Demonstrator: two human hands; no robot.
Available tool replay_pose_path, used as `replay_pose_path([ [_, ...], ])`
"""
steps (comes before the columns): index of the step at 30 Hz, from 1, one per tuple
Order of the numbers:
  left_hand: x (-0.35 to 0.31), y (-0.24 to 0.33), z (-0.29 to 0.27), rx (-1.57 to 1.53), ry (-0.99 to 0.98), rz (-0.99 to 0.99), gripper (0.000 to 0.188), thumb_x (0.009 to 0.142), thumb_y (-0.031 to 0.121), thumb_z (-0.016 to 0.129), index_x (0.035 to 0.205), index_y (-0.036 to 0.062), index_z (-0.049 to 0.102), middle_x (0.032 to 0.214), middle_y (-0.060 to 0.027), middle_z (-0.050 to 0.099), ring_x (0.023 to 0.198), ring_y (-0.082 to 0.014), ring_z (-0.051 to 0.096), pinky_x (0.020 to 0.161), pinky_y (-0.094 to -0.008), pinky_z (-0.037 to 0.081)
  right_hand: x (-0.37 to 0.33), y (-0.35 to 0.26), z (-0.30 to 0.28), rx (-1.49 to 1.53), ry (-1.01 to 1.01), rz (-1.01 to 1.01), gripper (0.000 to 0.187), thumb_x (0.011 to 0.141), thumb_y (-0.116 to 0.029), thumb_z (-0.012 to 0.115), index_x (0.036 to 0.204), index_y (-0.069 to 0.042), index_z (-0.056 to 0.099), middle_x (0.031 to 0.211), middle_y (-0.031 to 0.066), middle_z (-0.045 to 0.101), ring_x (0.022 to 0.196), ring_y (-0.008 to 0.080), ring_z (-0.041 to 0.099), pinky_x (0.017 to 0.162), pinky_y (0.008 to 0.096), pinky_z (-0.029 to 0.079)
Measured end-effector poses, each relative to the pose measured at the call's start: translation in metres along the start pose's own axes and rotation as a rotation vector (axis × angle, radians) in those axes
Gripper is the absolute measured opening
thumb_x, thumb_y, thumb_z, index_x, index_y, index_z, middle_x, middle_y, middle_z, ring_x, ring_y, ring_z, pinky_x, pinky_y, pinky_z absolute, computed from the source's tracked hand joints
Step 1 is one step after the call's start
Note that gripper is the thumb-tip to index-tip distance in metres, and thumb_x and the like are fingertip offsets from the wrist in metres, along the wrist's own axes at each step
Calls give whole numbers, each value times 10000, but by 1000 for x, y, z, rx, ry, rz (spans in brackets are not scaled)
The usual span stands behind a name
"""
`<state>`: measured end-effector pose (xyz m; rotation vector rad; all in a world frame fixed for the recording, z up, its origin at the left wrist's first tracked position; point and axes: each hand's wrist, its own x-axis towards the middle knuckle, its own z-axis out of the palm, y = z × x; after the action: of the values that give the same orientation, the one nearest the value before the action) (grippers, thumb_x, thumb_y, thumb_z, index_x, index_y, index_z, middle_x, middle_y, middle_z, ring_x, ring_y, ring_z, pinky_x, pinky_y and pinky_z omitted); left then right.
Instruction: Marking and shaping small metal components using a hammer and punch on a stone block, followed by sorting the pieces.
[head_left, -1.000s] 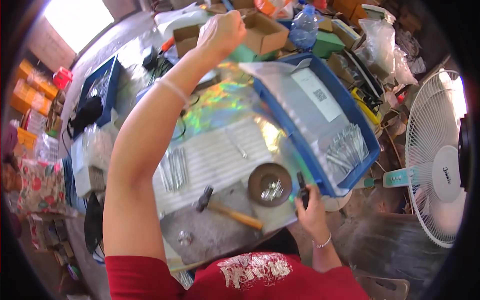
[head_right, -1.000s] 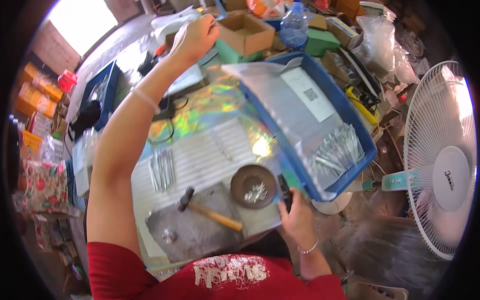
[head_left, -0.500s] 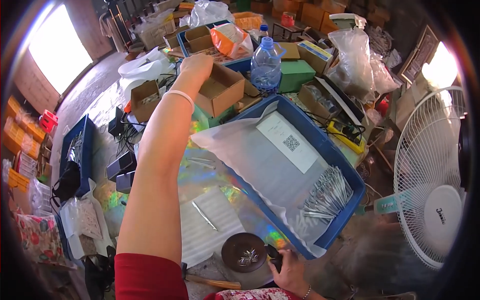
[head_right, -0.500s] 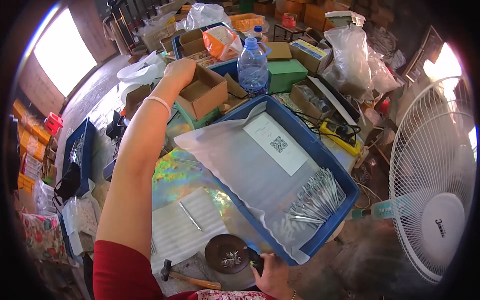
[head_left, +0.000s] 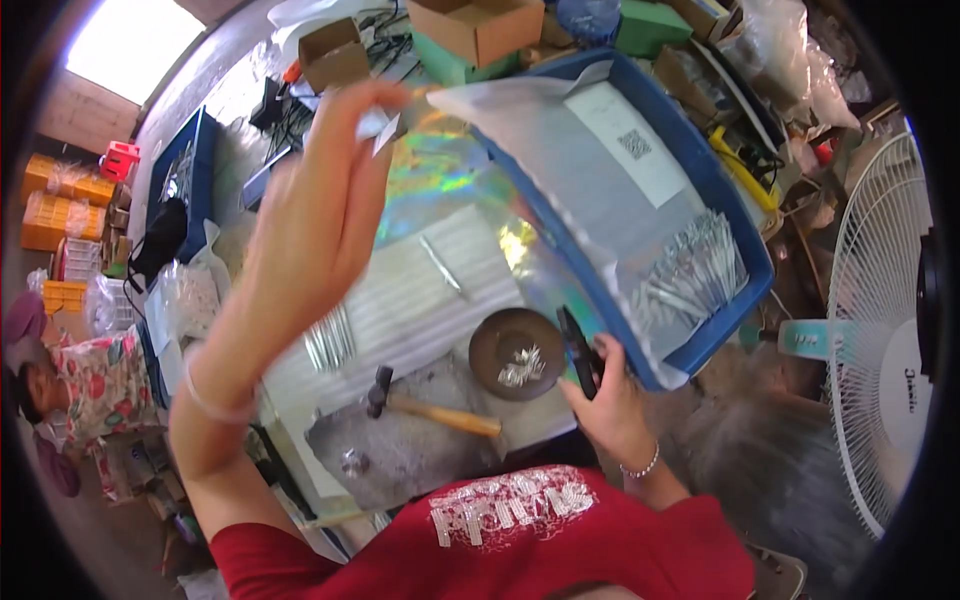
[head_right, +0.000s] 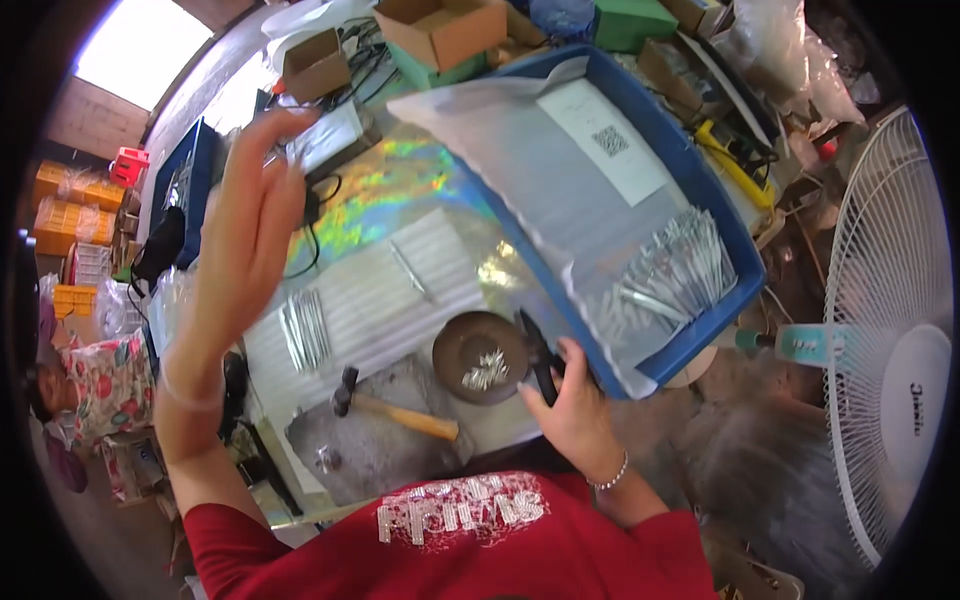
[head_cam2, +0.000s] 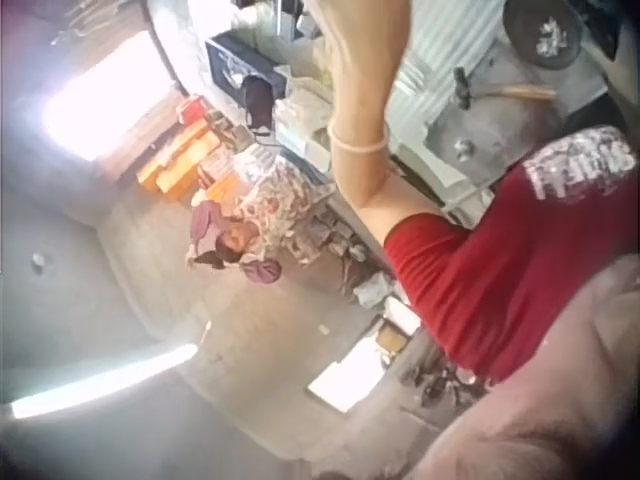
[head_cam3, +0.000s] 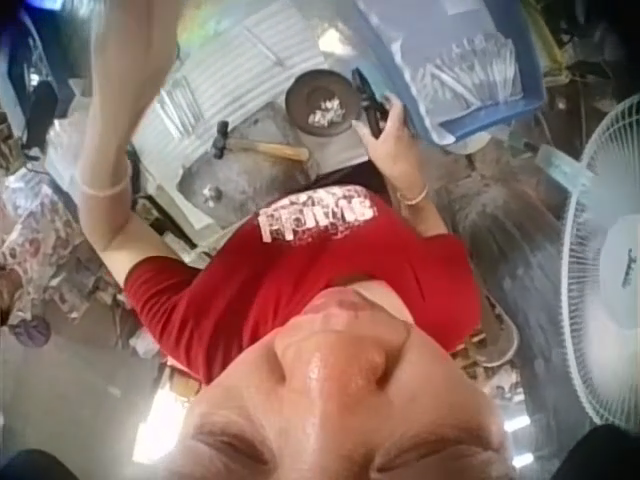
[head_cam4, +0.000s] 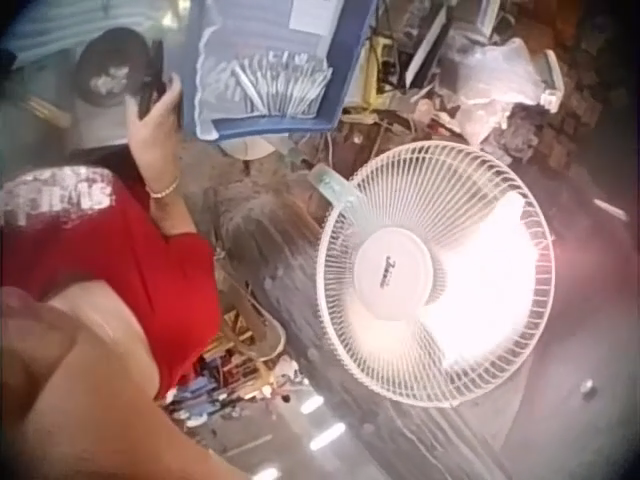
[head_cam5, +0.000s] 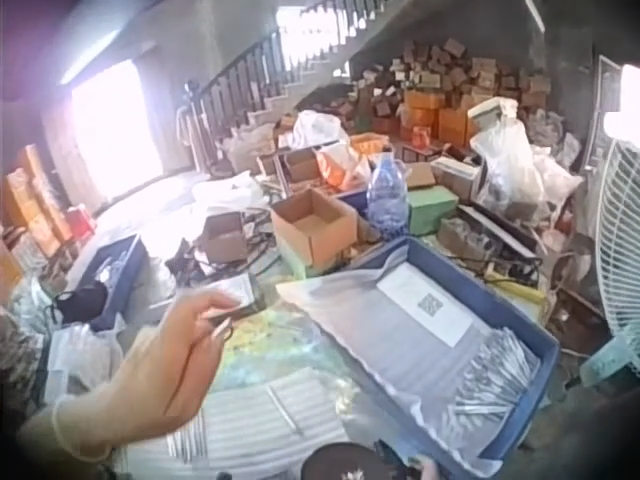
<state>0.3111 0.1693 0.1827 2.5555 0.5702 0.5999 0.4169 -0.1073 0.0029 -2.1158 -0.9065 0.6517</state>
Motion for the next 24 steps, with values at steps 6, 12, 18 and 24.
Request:
replay_pose_path([
  [6,-153,15,7,-582,-246,-322,183,928,-30,392,1039,-9,536,648,-42,510,534,-92,474,509,-232,398,21,-6,26,-80,196,-186,332,834,1,532,1150,12,429,1027,249,558,960,418,551,820,445,450],
  [12,-223,9,12,-769,-111,-377,181,926,-48,389,1012,-22,546,682,-41,519,589,-78,478,543,-217,404,27,-18,30,-31,259,-249,260,876,-1,517,1135,10,496,1031,207,609,981,323,612,845,358,471],
  [18,-251,6,24,-815,-139,-447,172,955,-1,404,1050,-4,547,711,-39,529,581,-65,469,531,-202,392,42,-32,18,88,170,-304,259,881,12,507,1139,-2,500,998,99,601,956,149,577,857,275,443],
  [24,-276,0,34,-901,-28,-517,156,981,57,402,1075,18,520,673,2,481,529,-36,395,482,-181,320,104,-60,28,78,65,-462,275,858,-14,523,1131,14,504,1000,99,604,954,162,573,852,288,451],
])
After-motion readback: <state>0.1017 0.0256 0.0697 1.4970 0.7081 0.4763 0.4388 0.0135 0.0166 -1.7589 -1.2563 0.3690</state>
